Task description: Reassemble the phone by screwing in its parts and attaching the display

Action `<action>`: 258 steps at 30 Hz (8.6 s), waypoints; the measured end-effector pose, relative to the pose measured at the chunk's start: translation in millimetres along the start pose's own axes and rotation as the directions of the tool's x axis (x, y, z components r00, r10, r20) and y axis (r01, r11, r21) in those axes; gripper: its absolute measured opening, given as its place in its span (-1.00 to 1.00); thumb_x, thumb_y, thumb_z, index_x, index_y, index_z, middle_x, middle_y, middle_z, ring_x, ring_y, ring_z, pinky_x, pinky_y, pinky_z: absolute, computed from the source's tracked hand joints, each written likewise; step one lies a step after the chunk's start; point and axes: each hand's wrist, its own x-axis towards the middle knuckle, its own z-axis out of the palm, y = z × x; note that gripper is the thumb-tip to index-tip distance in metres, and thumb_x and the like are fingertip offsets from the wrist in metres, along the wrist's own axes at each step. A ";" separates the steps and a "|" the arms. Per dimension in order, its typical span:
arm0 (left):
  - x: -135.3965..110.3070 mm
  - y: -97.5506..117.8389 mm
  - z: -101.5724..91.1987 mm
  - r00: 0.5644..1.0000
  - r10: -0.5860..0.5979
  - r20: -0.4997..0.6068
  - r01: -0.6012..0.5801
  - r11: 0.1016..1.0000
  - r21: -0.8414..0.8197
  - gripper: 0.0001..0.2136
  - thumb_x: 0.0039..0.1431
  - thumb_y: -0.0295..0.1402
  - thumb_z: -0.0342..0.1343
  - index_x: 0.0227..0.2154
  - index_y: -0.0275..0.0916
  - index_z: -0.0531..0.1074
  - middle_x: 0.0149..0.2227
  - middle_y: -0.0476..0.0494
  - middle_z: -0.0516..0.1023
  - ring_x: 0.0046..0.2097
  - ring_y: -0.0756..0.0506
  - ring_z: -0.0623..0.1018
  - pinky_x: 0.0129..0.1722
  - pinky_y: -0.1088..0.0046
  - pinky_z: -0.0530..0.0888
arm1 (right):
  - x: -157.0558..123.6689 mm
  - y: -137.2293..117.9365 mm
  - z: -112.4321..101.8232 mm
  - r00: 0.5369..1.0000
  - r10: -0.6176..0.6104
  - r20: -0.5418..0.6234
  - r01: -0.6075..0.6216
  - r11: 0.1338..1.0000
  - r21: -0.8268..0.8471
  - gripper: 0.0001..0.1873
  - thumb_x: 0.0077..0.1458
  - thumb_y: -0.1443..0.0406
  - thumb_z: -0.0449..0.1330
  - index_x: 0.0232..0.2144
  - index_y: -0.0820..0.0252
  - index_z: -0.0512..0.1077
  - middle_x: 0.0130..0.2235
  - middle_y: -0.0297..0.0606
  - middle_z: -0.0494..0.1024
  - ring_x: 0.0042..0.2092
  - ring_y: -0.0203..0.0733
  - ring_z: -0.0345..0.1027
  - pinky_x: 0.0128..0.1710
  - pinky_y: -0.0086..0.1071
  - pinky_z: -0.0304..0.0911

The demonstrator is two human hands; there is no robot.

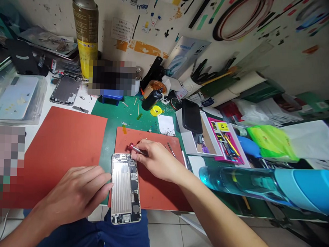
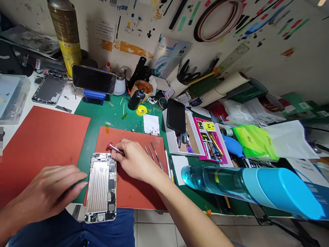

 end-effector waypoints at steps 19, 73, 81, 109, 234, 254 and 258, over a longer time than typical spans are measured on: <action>-2.9 0.2 2.8 1.000 -0.004 0.000 0.004 1.000 0.028 -0.83 0.60 -0.31 -0.03 -0.09 -0.15 0.46 -0.29 0.02 0.63 -0.30 -0.06 0.63 -0.35 0.33 0.28 | 7.7 -1.9 2.9 0.981 0.195 -0.011 -0.191 0.970 0.150 -0.81 0.21 0.43 0.29 -0.44 0.11 0.51 -0.33 -0.30 0.63 -0.32 -0.18 0.38 -0.27 -0.31 0.17; 118.7 -50.8 -4.3 0.999 -0.016 0.041 0.014 0.999 0.049 -0.73 0.58 -0.29 -0.01 -0.09 -0.21 0.60 -0.16 -0.09 0.72 -0.18 -0.09 0.70 -0.15 0.39 0.54 | 6.9 26.6 29.9 0.546 0.069 -0.835 0.282 0.924 0.260 -0.69 0.39 0.20 0.25 0.09 0.00 0.27 -0.16 -0.25 0.71 -0.19 -0.14 0.67 -0.14 -0.23 0.59; 117.8 -48.2 -2.9 0.999 -0.028 0.041 0.032 0.994 -0.103 -0.78 0.55 -0.31 0.07 0.04 -0.20 0.58 0.00 -0.15 0.71 -0.04 -0.13 0.70 -0.03 0.33 0.59 | 2.7 15.8 25.8 0.635 0.333 -0.697 0.398 0.633 0.664 -0.46 0.19 0.07 0.47 -0.01 -0.05 0.23 -0.30 -0.45 0.68 -0.40 -0.21 0.63 -0.40 -0.35 0.54; 117.5 -37.4 -3.1 0.997 -0.078 0.005 0.077 0.960 -0.270 -0.86 0.46 -0.41 0.17 -0.28 -0.22 0.54 -0.30 0.00 0.61 -0.31 0.00 0.54 -0.28 0.48 0.40 | 1.5 3.4 26.9 0.646 0.354 -0.676 0.472 0.510 0.719 -0.44 0.10 0.12 0.57 -0.08 0.02 0.30 -0.40 -0.44 0.71 -0.53 -0.26 0.56 -0.55 -0.48 0.47; 9.1 23.3 35.1 0.983 0.184 0.001 -0.178 0.948 0.265 -0.84 0.38 -0.48 0.17 -0.04 -0.34 0.55 -0.08 -0.25 0.61 -0.03 -0.30 0.52 -0.02 0.08 0.50 | -17.4 -26.5 12.3 0.660 -0.620 -0.425 0.399 0.768 -0.500 -0.92 0.38 0.40 0.13 -0.12 0.14 0.39 -0.39 -0.38 0.50 -0.47 -0.30 0.32 -0.46 -0.37 0.24; 10.7 24.2 33.7 0.985 0.175 0.012 -0.172 0.951 0.258 -0.79 0.43 -0.46 0.14 0.05 -0.37 0.54 -0.06 -0.24 0.61 0.01 -0.32 0.53 0.01 0.05 0.49 | -15.9 -22.1 17.6 0.654 -0.596 -0.466 0.343 0.782 -0.520 -0.89 0.40 0.38 0.14 -0.22 0.08 0.35 -0.45 -0.41 0.51 -0.51 -0.31 0.31 -0.52 -0.37 0.13; 11.7 24.4 33.7 0.984 0.178 -0.002 -0.171 0.952 0.254 -0.84 0.46 -0.44 0.12 -0.05 -0.35 0.55 -0.11 -0.23 0.60 0.00 -0.31 0.53 0.03 0.05 0.49 | -18.0 -23.7 17.8 0.684 -0.580 -0.441 0.335 0.788 -0.516 -0.96 0.40 0.35 0.15 -0.17 0.10 0.34 -0.42 -0.39 0.52 -0.50 -0.29 0.32 -0.50 -0.35 0.15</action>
